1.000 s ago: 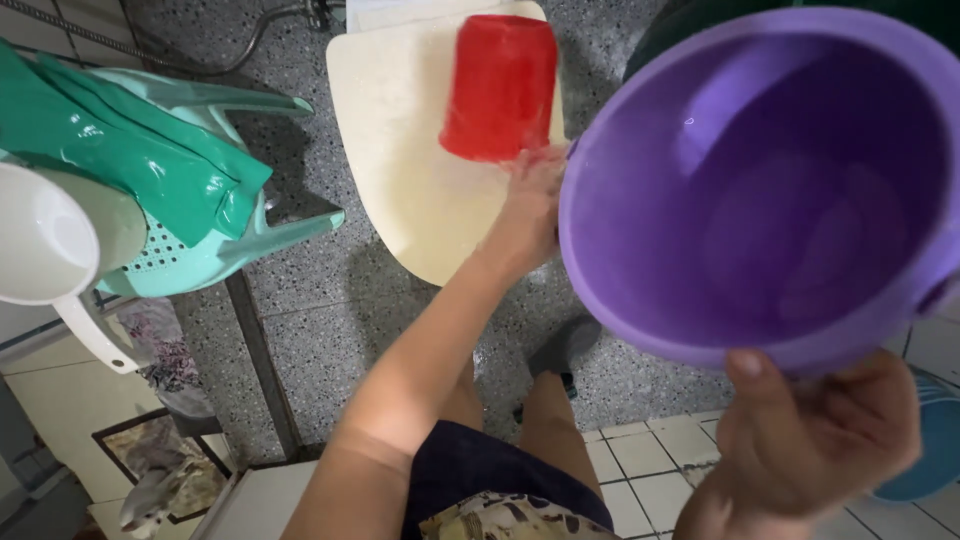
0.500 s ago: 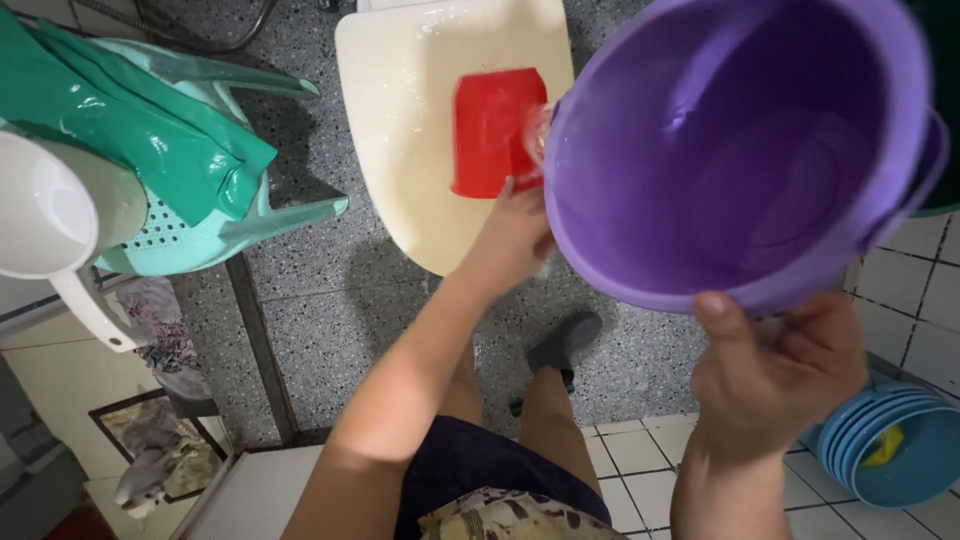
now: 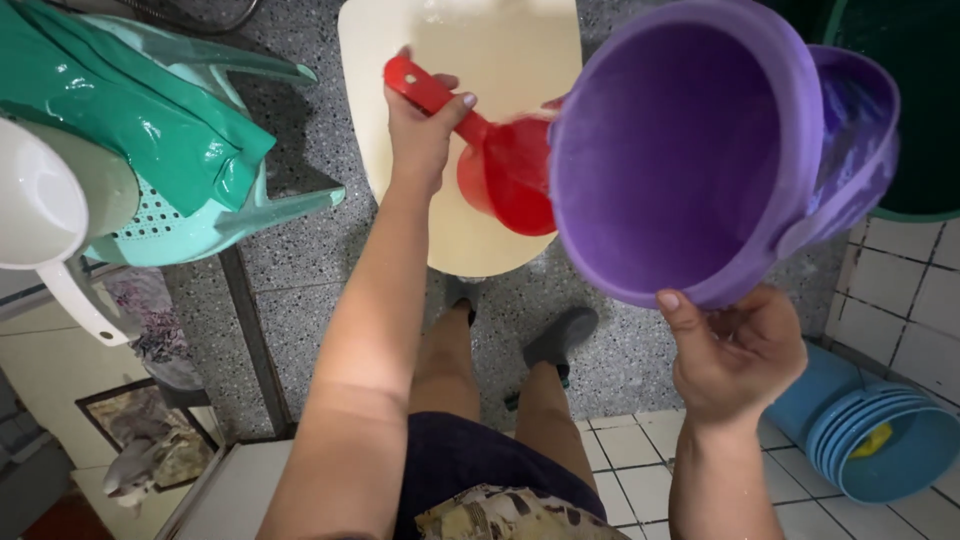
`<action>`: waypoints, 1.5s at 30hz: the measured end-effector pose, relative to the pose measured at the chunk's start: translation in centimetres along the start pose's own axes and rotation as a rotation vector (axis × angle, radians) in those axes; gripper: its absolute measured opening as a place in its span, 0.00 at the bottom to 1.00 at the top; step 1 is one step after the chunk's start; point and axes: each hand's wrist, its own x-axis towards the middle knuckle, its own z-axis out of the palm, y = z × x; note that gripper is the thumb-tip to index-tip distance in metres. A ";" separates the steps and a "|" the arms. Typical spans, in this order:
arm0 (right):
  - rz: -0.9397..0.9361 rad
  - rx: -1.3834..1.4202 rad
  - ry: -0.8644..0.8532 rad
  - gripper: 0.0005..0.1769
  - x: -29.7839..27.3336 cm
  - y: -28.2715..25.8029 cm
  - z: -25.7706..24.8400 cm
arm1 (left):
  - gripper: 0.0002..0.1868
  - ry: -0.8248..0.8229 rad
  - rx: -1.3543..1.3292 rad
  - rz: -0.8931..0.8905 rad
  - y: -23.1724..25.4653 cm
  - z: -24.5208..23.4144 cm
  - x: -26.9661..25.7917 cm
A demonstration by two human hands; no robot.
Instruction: Washing and rinsing various plastic containers, buckets, and rubber gloves in a bathroom.
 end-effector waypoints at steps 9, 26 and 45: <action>0.078 -0.063 -0.058 0.14 -1.2 1.9 -0.1 | 0.52 -0.072 1.049 0.478 -1.7 1.1 -13.1; 0.008 0.037 -0.152 0.12 -3.0 1.8 1.9 | 0.06 -0.609 1.616 0.353 -7.6 2.2 -6.7; 0.012 -0.159 -0.110 0.12 -0.8 2.0 3.0 | 0.09 -0.627 1.577 0.274 -14.0 1.7 -3.7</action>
